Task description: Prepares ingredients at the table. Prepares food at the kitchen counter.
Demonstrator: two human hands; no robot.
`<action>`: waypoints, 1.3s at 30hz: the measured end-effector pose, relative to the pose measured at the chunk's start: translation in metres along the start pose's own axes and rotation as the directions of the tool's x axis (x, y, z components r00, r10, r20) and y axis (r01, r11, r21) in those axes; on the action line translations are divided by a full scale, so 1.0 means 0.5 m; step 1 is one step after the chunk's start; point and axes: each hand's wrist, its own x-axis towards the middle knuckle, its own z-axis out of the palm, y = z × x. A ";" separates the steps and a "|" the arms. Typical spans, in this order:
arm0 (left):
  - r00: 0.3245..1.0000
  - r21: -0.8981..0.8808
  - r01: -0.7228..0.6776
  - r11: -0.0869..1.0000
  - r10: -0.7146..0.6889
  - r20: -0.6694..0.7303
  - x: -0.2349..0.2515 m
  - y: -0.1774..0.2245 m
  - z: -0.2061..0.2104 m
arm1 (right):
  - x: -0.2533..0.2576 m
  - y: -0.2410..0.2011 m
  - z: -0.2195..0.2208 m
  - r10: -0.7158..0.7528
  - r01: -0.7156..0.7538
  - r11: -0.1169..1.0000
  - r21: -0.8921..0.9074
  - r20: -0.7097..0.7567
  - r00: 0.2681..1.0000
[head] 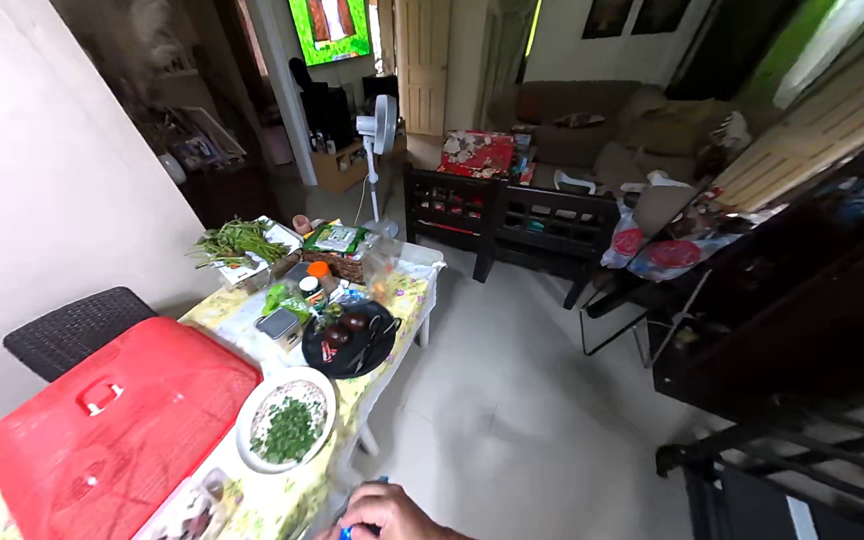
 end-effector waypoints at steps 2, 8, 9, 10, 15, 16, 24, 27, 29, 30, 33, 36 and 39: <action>1.000 0.100 0.005 0.995 -0.007 0.021 -0.007 -0.017 -0.068 | 0.012 -0.011 0.055 0.023 -0.021 0.999 -0.031 0.065 0.998; 0.990 0.104 0.136 0.985 -0.132 -0.043 -0.055 -0.084 -0.264 | 0.059 -0.047 0.242 0.030 -0.032 0.999 0.007 0.164 0.986; 0.984 0.053 0.178 0.983 -0.176 -0.029 -0.061 -0.088 -0.295 | 0.065 -0.048 0.270 0.006 -0.011 1.000 0.028 0.163 0.987; 0.974 0.018 0.227 0.974 -0.227 -0.001 -0.066 -0.089 -0.324 | 0.070 -0.048 0.297 -0.014 0.006 0.999 0.053 0.153 0.988; 0.957 -0.018 0.285 0.958 -0.284 0.058 -0.089 -0.104 -0.424 | 0.077 -0.033 0.409 -0.057 0.044 0.983 0.176 0.073 0.996; 0.960 -0.032 0.280 0.959 -0.279 0.028 -0.093 -0.110 -0.434 | 0.081 -0.032 0.421 -0.039 0.023 0.980 0.197 0.075 0.996; 0.972 -0.114 0.170 0.979 -0.185 -0.145 -0.102 -0.147 -0.522 | 0.163 -0.036 0.460 0.139 -0.192 0.980 0.057 0.498 0.856; 0.974 -0.009 0.121 0.993 -0.120 -0.193 -0.096 -0.183 -0.548 | 0.203 -0.013 0.499 -0.024 -0.044 0.984 0.175 0.365 0.931; 0.967 0.045 0.143 0.989 -0.130 -0.220 -0.094 -0.197 -0.563 | 0.254 -0.015 0.516 -0.109 0.030 0.968 0.251 0.307 0.945; 0.962 0.091 0.165 0.982 -0.140 -0.235 -0.094 -0.197 -0.569 | 0.281 -0.021 0.524 -0.154 0.069 0.956 0.284 0.288 0.945; 0.947 0.219 0.202 0.955 -0.133 -0.293 -0.096 -0.191 -0.582 | 0.343 -0.031 0.550 -0.303 0.178 0.908 0.380 0.300 0.904; 0.911 0.197 0.147 0.969 -0.055 -0.410 -0.075 -0.182 -0.597 | 0.364 -0.024 0.593 -0.448 0.218 0.825 0.522 0.367 0.815; 0.850 0.279 0.128 0.952 0.039 -0.525 -0.035 -0.157 -0.611 | 0.374 -0.034 0.628 -0.495 0.138 0.786 0.603 0.479 0.724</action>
